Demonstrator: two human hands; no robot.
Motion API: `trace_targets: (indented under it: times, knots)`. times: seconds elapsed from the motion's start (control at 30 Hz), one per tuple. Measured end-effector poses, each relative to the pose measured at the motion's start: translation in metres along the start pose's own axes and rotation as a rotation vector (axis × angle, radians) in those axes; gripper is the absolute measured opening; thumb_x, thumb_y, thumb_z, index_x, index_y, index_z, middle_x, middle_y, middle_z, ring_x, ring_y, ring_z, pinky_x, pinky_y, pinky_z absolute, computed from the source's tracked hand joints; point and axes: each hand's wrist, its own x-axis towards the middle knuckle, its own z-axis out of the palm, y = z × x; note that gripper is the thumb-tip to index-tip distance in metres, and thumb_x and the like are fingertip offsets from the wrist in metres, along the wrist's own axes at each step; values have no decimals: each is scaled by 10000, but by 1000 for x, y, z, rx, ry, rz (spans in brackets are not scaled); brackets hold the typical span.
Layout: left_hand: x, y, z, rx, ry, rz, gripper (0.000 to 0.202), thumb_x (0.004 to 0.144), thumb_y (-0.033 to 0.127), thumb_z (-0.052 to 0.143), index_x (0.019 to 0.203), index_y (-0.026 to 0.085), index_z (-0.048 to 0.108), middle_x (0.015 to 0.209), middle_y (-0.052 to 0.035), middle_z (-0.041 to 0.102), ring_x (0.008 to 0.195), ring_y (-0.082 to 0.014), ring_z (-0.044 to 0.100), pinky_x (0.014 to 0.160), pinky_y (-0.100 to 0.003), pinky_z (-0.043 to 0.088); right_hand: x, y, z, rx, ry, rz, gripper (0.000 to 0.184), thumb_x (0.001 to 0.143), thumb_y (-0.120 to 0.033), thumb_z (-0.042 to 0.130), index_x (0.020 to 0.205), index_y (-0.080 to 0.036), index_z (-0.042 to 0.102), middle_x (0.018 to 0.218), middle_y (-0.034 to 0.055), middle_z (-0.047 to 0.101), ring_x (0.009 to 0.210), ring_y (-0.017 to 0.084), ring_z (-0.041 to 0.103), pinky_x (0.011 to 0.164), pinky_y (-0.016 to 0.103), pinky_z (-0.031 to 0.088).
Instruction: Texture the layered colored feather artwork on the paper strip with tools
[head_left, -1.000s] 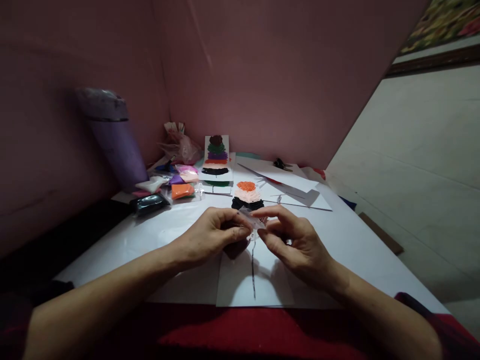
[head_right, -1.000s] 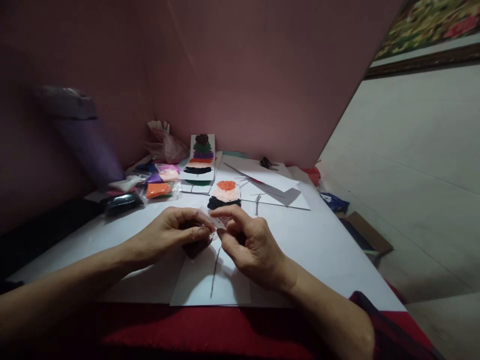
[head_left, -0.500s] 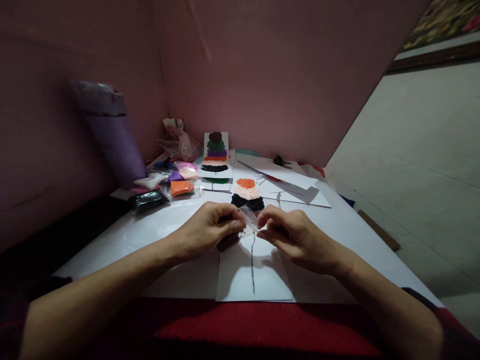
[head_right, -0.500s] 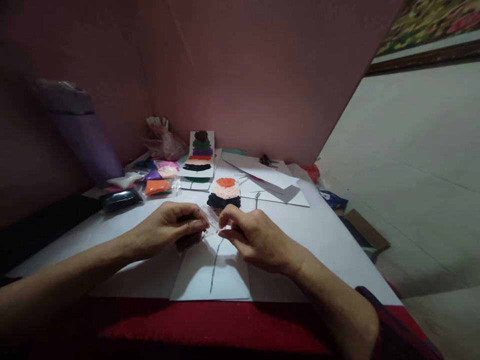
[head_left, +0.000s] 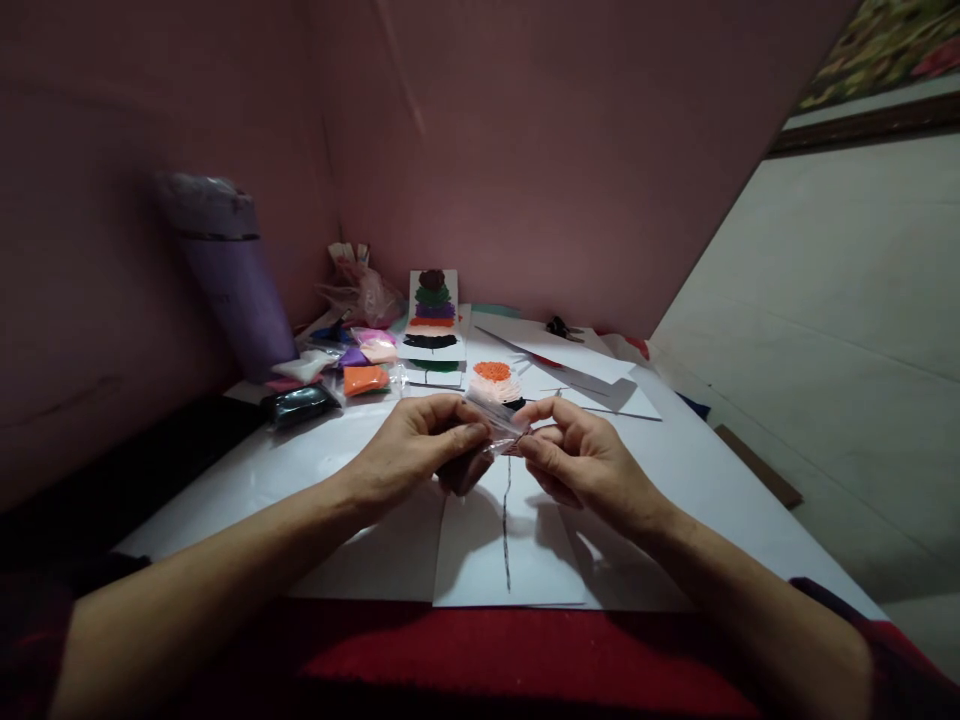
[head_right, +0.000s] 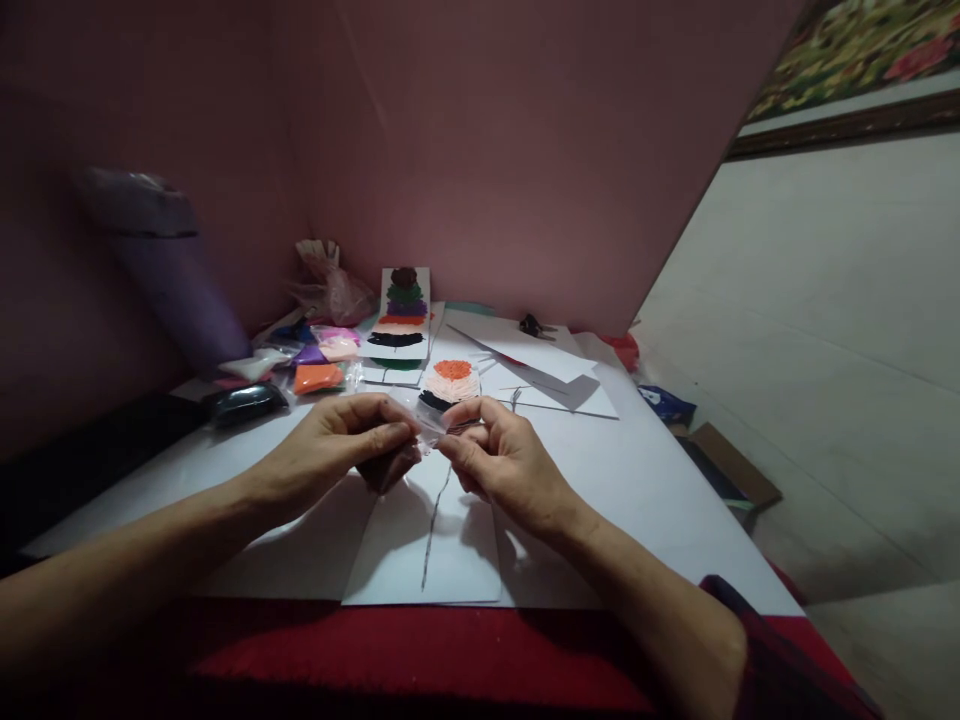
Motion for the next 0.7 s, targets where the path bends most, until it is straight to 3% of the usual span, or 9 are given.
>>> trace_targets:
  times: [0.13,0.33,0.57,0.7]
  knots:
    - [-1,1,4,-84,-5,-5,285,804,372,721,864,115,612,646,-11,652,506,-103,577,501,-219,456,0,0,2,-1,23,-31,269,878,-418,653,812,-180,547,476,-100,435,373,47,302,358,189,223]
    - [-2,4,2,16,95,52,241,797,328,731,791,97,664,721,-61,706,606,-131,632,575,-239,507,-2,2,2,-54,18,-64,230,910,-378,621,820,-179,553,513,-85,451,408,53,339,363,183,227]
    - [2,-2,-1,112,116,64,198,768,290,737,802,98,698,793,-99,749,725,-181,686,691,-294,540,-3,0,2,-179,58,-117,210,914,-356,604,812,-178,565,532,-64,502,446,71,415,400,195,295]
    - [1,-2,0,110,114,46,169,757,267,723,790,102,699,772,-93,752,716,-183,694,685,-292,545,-5,-5,5,-213,65,-131,193,895,-330,606,789,-174,563,548,-56,512,463,77,444,419,203,327]
